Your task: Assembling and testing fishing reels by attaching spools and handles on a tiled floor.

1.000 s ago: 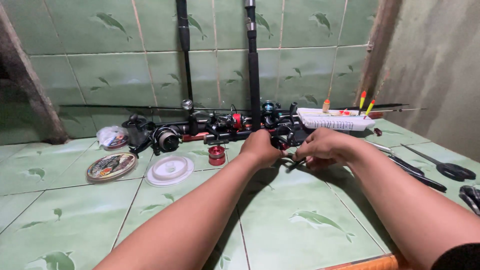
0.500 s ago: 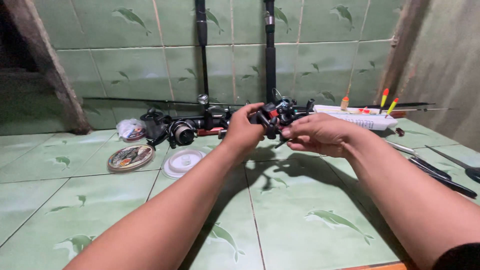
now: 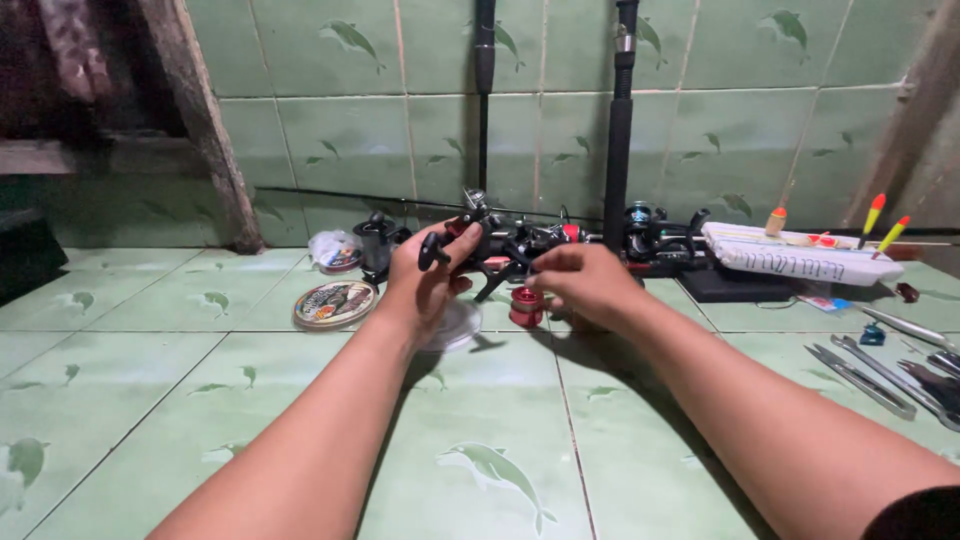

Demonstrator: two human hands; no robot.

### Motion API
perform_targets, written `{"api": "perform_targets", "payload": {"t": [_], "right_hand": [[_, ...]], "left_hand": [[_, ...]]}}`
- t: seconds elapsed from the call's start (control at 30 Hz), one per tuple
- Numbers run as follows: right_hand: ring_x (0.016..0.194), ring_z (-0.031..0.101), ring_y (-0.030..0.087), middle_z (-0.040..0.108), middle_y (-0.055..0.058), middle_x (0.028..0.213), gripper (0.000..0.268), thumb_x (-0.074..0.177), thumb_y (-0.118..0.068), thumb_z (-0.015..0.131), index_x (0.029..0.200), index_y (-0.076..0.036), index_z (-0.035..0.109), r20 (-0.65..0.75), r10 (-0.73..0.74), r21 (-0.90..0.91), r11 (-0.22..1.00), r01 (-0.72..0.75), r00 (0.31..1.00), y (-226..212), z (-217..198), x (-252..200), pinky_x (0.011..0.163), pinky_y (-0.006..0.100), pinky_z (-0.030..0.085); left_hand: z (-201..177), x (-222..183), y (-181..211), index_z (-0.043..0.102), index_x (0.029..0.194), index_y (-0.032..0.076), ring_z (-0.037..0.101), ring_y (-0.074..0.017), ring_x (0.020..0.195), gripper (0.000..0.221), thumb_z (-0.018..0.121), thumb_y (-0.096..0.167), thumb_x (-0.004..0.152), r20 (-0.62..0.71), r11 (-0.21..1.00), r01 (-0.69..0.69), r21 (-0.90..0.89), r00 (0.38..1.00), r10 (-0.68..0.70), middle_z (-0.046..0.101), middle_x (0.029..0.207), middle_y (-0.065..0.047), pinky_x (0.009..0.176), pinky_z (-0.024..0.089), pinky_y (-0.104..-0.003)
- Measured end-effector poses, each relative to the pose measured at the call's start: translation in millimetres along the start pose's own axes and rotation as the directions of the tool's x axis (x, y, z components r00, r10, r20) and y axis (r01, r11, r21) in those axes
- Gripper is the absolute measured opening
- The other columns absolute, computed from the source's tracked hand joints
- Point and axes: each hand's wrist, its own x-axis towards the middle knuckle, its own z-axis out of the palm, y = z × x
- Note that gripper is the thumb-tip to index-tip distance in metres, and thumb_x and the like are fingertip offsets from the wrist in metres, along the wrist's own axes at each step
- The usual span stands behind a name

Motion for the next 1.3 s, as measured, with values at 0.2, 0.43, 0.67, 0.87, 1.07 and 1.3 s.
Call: {"api": "perform_targets", "payload": {"t": [0.2,0.43,0.67,0.87,1.07,1.3], "right_hand": [[0.114,0.070,0.021,0.079,-0.006,0.106,0.051,0.072,-0.053,0.082,0.117,-0.029,0.078,0.048,-0.016,-0.621,0.783,0.043,0.999,-11,15,-21,0.100,0.039,0.055],[0.087,0.077,0.020,0.081,0.000,0.081,0.031,0.075,-0.040,0.082,0.101,-0.023,0.083,-0.124,0.011,-0.594,0.800,-0.083,0.992,-14,-49,-16,0.084,0.035,0.057],[0.089,0.076,0.031,0.079,0.006,0.074,0.029,0.060,-0.039,0.091,0.077,-0.018,0.084,-0.333,0.116,-0.656,0.684,-0.318,0.936,39,-113,6,0.083,0.040,0.057],[0.110,0.070,0.038,0.078,0.016,0.105,0.050,0.064,-0.042,0.087,0.106,-0.014,0.083,-0.328,0.074,-0.667,0.687,-0.287,0.942,14,-108,0,0.094,0.047,0.055],[0.090,0.073,0.017,0.075,0.002,0.104,0.044,0.076,-0.017,0.068,0.120,-0.019,0.072,-0.211,-0.048,-0.133,0.991,0.020,0.976,-19,-60,-14,0.067,0.030,0.059],[0.073,0.077,0.029,0.074,0.019,0.092,0.044,0.077,-0.003,0.079,0.121,-0.002,0.072,-0.053,-0.087,0.261,0.960,0.098,0.995,-19,-22,-22,0.043,0.030,0.061]], "left_hand": [[14,-9,6,0.069,0.114,0.005,0.070,-0.0177,0.072,0.047,0.086,0.036,0.082,0.003,1.000,0.020,-0.020,1.000,-0.020,0.072,0.083,-0.009,0.057,0.053,-0.022],[25,0,-10,0.069,0.120,0.003,0.074,-0.0180,0.074,0.058,0.089,0.039,0.078,0.048,0.998,0.056,-0.014,0.997,-0.055,0.071,0.086,-0.007,0.055,0.056,-0.023],[50,-1,-9,0.071,0.116,0.007,0.065,-0.0143,0.066,0.050,0.093,0.023,0.073,0.109,0.990,0.127,-0.058,0.987,-0.121,0.066,0.084,-0.003,0.057,0.054,-0.022],[61,11,-20,0.074,0.108,0.006,0.065,-0.0209,0.064,0.040,0.091,0.010,0.072,0.118,0.933,0.278,-0.228,0.959,-0.257,0.067,0.081,-0.011,0.055,0.055,-0.030],[59,-3,-19,0.067,0.090,0.006,0.063,-0.0208,0.069,0.026,0.087,0.012,0.073,0.218,0.787,0.457,-0.415,0.890,-0.401,0.062,0.080,-0.007,0.057,0.052,-0.028],[48,-4,-38,0.065,0.098,0.005,0.071,-0.0184,0.071,0.043,0.082,0.043,0.085,0.410,0.757,0.539,-0.371,0.826,-0.387,0.072,0.091,-0.010,0.057,0.058,-0.026]]}}
